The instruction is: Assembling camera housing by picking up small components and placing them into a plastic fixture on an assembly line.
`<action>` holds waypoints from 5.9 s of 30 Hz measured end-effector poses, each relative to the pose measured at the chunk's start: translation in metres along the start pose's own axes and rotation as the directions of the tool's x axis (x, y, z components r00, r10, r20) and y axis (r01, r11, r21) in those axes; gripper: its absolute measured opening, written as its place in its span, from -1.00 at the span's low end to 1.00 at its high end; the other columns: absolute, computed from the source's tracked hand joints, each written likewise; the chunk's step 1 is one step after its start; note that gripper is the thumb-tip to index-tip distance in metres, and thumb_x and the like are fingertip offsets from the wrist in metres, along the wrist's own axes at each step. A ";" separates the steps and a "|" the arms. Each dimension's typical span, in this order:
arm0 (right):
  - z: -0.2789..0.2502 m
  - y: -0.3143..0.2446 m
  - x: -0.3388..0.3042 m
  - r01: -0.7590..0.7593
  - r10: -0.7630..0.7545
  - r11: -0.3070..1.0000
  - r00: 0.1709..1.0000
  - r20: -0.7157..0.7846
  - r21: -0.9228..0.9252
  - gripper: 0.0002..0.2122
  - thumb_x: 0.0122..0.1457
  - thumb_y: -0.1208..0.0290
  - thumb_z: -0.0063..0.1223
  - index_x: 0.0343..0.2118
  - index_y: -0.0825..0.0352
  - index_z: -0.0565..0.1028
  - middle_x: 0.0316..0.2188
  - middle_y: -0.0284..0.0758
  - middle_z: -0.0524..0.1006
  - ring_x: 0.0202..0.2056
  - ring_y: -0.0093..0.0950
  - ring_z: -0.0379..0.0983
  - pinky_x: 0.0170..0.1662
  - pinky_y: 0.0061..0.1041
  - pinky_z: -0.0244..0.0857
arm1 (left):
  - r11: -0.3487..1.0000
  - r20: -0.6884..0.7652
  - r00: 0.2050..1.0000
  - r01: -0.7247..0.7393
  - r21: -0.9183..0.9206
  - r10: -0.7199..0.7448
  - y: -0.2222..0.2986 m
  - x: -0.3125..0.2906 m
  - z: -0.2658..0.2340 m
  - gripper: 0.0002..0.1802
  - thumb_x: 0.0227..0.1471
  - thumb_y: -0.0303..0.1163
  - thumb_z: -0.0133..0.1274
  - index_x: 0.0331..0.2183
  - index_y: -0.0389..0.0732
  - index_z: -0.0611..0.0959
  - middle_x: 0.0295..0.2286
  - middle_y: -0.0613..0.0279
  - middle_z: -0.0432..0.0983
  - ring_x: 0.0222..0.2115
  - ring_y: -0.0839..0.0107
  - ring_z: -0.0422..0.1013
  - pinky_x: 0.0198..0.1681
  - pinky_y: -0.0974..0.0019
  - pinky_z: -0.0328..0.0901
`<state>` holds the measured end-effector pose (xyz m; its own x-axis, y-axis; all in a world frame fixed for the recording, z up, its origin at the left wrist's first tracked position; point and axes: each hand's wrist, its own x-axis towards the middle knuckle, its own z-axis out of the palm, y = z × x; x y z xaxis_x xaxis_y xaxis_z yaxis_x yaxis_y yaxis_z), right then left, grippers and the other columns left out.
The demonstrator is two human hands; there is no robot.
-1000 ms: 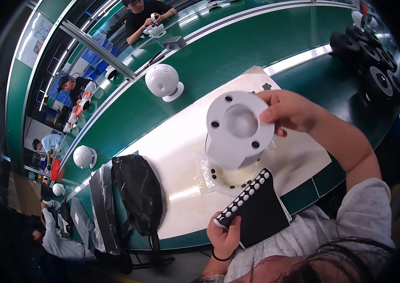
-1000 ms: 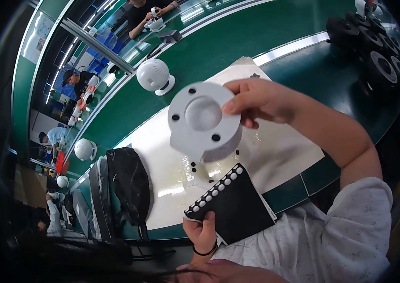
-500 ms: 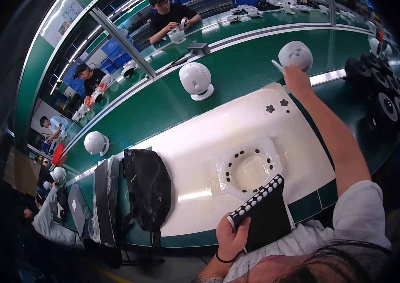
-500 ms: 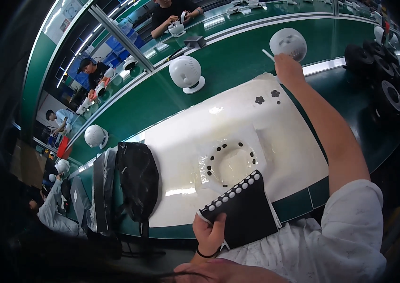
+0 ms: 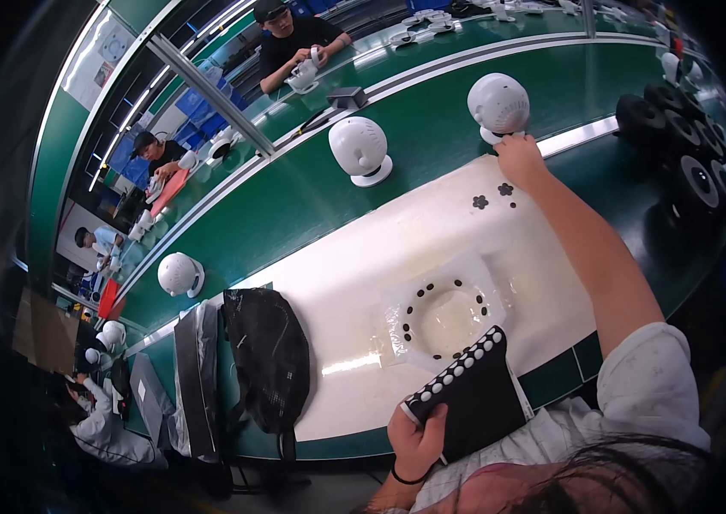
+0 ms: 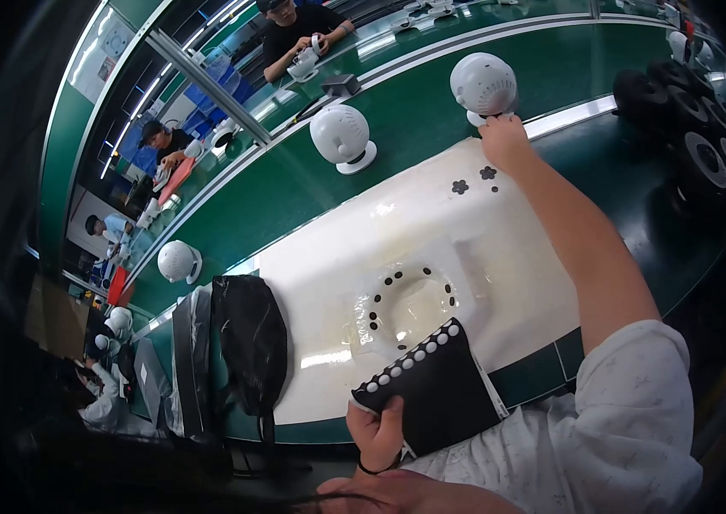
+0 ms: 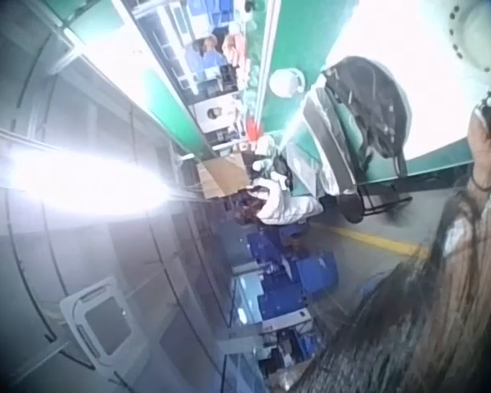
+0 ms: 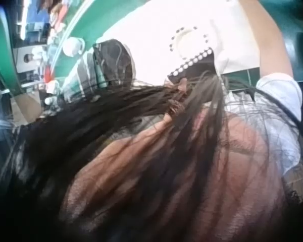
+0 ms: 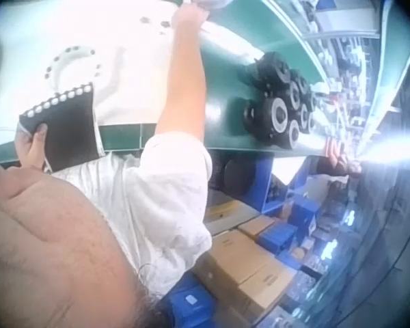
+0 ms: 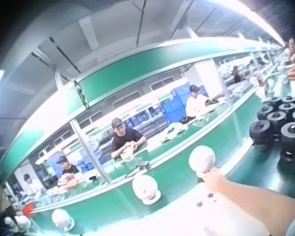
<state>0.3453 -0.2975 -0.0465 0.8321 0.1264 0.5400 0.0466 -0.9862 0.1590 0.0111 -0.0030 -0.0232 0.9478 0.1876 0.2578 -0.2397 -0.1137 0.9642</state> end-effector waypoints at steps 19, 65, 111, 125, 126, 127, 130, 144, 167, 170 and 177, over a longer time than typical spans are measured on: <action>-0.010 -0.170 0.056 0.131 -0.347 0.820 0.888 0.301 0.557 -0.43 0.11 0.01 -0.32 0.06 0.36 0.10 0.12 -0.17 0.02 0.17 -0.33 -0.14 0.17 -0.32 -0.31 | 0.991 0.013 1.000 -0.003 0.136 0.001 0.009 0.001 0.002 -0.88 -0.19 -0.50 0.08 -0.49 -0.30 0.49 -0.67 0.20 0.35 -0.68 0.43 0.27 -0.60 0.44 0.16; -0.245 -0.099 -0.090 0.537 -0.391 0.331 0.827 -0.405 0.776 -0.80 -0.12 0.34 0.13 -0.39 0.25 0.47 -0.37 -0.34 0.44 -0.27 -0.40 0.31 -0.21 -0.41 0.14 | 0.985 0.060 0.988 -0.150 0.083 0.145 0.004 -0.002 -0.007 -0.80 -0.22 -0.62 0.02 -0.40 -0.35 0.45 -0.64 0.24 0.38 -0.69 0.52 0.26 -0.61 0.51 0.16; -0.274 -0.099 -0.106 0.176 -0.764 -0.007 0.634 -0.119 0.984 -0.52 -0.06 0.57 -0.02 0.00 0.20 0.23 -0.46 -0.26 0.46 -0.43 -0.32 0.41 -0.36 -0.43 0.29 | 0.828 -0.173 0.983 -0.047 -0.559 -0.062 -0.004 -0.013 -0.011 -0.63 -0.16 -0.34 0.16 -0.34 -0.28 0.36 -0.33 0.03 0.45 -0.31 0.37 0.39 -0.18 0.35 0.26; -0.279 -0.092 -0.107 0.272 -0.751 0.139 0.656 -0.078 0.952 -0.66 -0.09 0.54 0.03 -0.17 0.27 0.39 -0.46 -0.31 0.45 -0.44 -0.36 0.41 -0.36 -0.45 0.29 | 0.850 -0.204 0.979 -0.091 -0.519 -0.020 -0.007 -0.014 -0.014 -0.61 -0.19 -0.30 0.18 -0.36 -0.26 0.36 -0.33 0.00 0.45 -0.28 0.30 0.39 -0.16 0.31 0.24; -0.275 -0.093 -0.109 0.352 -0.753 0.089 0.636 -0.168 0.932 -0.67 -0.09 0.56 0.01 -0.17 0.27 0.40 -0.49 -0.32 0.44 -0.45 -0.37 0.40 -0.36 -0.47 0.29 | 0.850 -0.204 0.979 -0.091 -0.518 -0.020 -0.007 -0.015 -0.014 -0.61 -0.19 -0.30 0.18 -0.36 -0.26 0.36 -0.33 0.00 0.45 -0.28 0.30 0.39 -0.16 0.31 0.24; -0.273 -0.093 -0.109 0.430 -0.750 0.041 0.610 -0.257 0.902 -0.68 -0.08 0.57 0.00 -0.18 0.28 0.40 -0.51 -0.34 0.43 -0.45 -0.38 0.39 -0.37 -0.48 0.28 | 0.849 -0.203 0.979 -0.089 -0.521 -0.021 -0.007 -0.015 -0.014 -0.61 -0.19 -0.30 0.18 -0.37 -0.26 0.36 -0.33 0.00 0.45 -0.29 0.30 0.39 -0.17 0.32 0.24; -0.272 -0.093 -0.104 0.460 -0.767 0.037 0.583 -0.270 0.887 -0.69 -0.09 0.61 -0.02 -0.19 0.29 0.41 -0.51 -0.36 0.42 -0.43 -0.41 0.39 -0.37 -0.50 0.26 | 0.860 -0.212 0.977 -0.082 -0.503 -0.031 -0.006 -0.016 -0.015 -0.62 -0.18 -0.32 0.18 -0.39 -0.27 0.36 -0.33 -0.01 0.45 -0.30 0.31 0.39 -0.18 0.34 0.24; -0.263 -0.114 -0.112 0.443 -0.662 -0.186 0.602 -0.445 0.877 -0.55 -0.06 0.57 -0.11 -0.01 0.26 0.22 -0.31 -0.19 0.36 -0.41 -0.26 0.36 -0.37 -0.41 0.27 | 0.890 -0.166 0.985 -0.123 -0.439 0.054 -0.005 -0.013 -0.020 -0.67 -0.17 -0.37 0.16 -0.44 -0.29 0.36 -0.39 -0.02 0.46 -0.33 0.25 0.37 -0.21 0.26 0.23; -0.226 -0.117 -0.076 -0.069 -0.204 -0.164 0.978 0.034 0.984 -0.42 -0.08 0.69 -0.15 0.06 0.20 0.05 -0.28 -0.32 0.27 -0.34 -0.62 0.30 -0.18 -0.61 0.19 | 0.909 -0.153 0.987 -0.026 -0.417 -0.042 -0.002 -0.017 -0.031 -0.68 -0.22 -0.40 0.21 -0.47 -0.29 0.39 -0.43 0.19 0.44 -0.32 0.40 0.35 -0.15 0.35 0.18; -0.225 -0.117 -0.074 -0.117 -0.252 -0.166 0.965 0.072 0.979 -0.41 -0.08 0.68 -0.15 0.07 0.19 0.03 -0.28 -0.31 0.28 -0.34 -0.60 0.30 -0.17 -0.59 0.18 | 0.921 -0.147 0.986 0.011 -0.390 -0.074 -0.003 -0.017 -0.032 -0.68 -0.22 -0.38 0.21 -0.48 -0.29 0.40 -0.47 0.22 0.42 -0.33 0.41 0.35 -0.16 0.35 0.18; -0.237 -0.115 -0.077 0.125 -0.360 0.056 0.928 -0.096 0.991 -0.40 -0.11 0.77 -0.25 0.07 0.24 0.03 -0.22 -0.25 0.28 -0.28 -0.54 0.31 -0.12 -0.51 0.16 | 0.931 -0.112 0.992 0.017 -0.365 -0.062 0.000 -0.015 -0.036 -0.67 -0.22 -0.35 0.21 -0.50 -0.31 0.40 -0.50 0.23 0.41 -0.37 0.42 0.34 -0.21 0.37 0.20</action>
<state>0.1448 -0.1683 0.0890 0.7021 0.4829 0.5233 0.6538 -0.1461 -0.7424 -0.0102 0.0294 -0.0251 0.9313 0.3022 0.2034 -0.2843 0.2538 0.9245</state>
